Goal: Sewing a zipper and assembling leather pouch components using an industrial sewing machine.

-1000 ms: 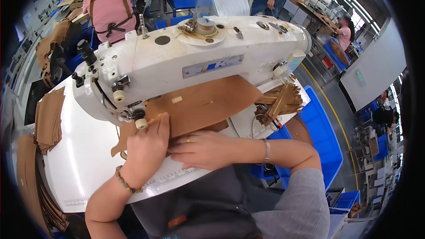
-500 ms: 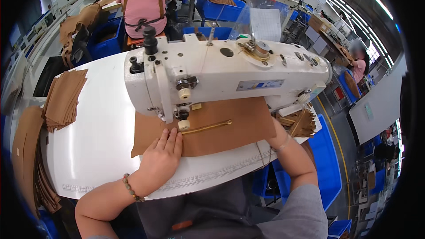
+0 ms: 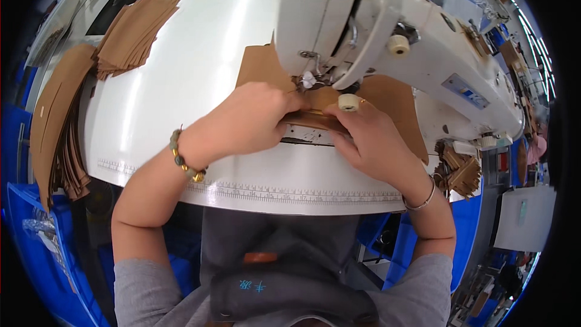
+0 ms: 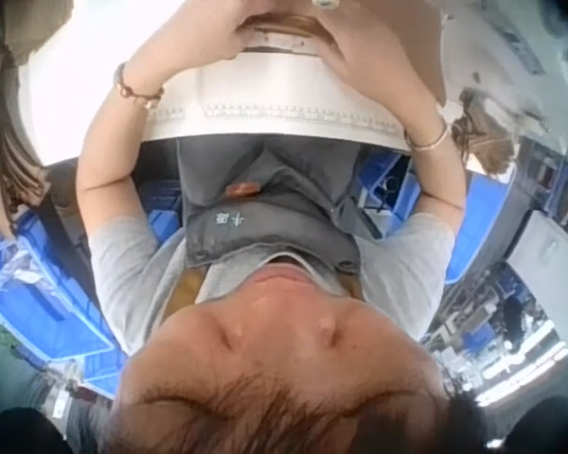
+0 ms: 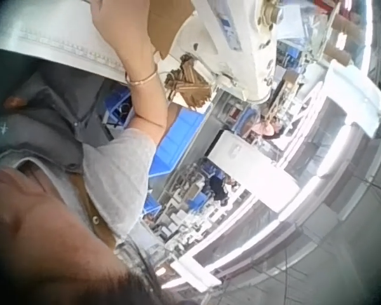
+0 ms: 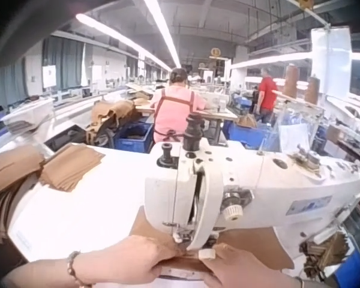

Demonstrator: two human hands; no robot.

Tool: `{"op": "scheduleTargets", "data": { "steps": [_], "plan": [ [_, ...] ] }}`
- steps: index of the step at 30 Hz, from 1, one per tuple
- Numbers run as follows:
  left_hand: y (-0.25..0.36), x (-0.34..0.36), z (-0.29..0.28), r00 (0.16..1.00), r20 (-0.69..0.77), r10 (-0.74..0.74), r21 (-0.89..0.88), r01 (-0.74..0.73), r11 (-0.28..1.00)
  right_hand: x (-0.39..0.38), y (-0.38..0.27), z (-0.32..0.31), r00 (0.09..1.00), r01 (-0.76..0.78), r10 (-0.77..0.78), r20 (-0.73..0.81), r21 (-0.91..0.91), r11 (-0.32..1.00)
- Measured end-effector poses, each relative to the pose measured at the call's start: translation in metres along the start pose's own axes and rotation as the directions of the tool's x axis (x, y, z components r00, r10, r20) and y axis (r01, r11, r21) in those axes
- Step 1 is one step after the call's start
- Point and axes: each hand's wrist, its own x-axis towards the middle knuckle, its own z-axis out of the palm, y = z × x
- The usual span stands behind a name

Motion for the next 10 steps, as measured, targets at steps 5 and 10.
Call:
{"op": "scheduleTargets", "data": {
  "steps": [5,10],
  "plan": [
    [-0.01,-0.007,-0.008,0.987,0.124,-0.098,-0.312,0.132,0.941,0.009,0.009,0.026,0.995,-0.056,0.056,0.076,-0.005,0.998],
    [-0.001,-0.059,-0.012,0.939,-0.33,0.098,0.218,-0.025,0.976,0.001,0.005,0.034,0.999,-0.011,0.015,0.042,-0.116,0.993]
  ]
}}
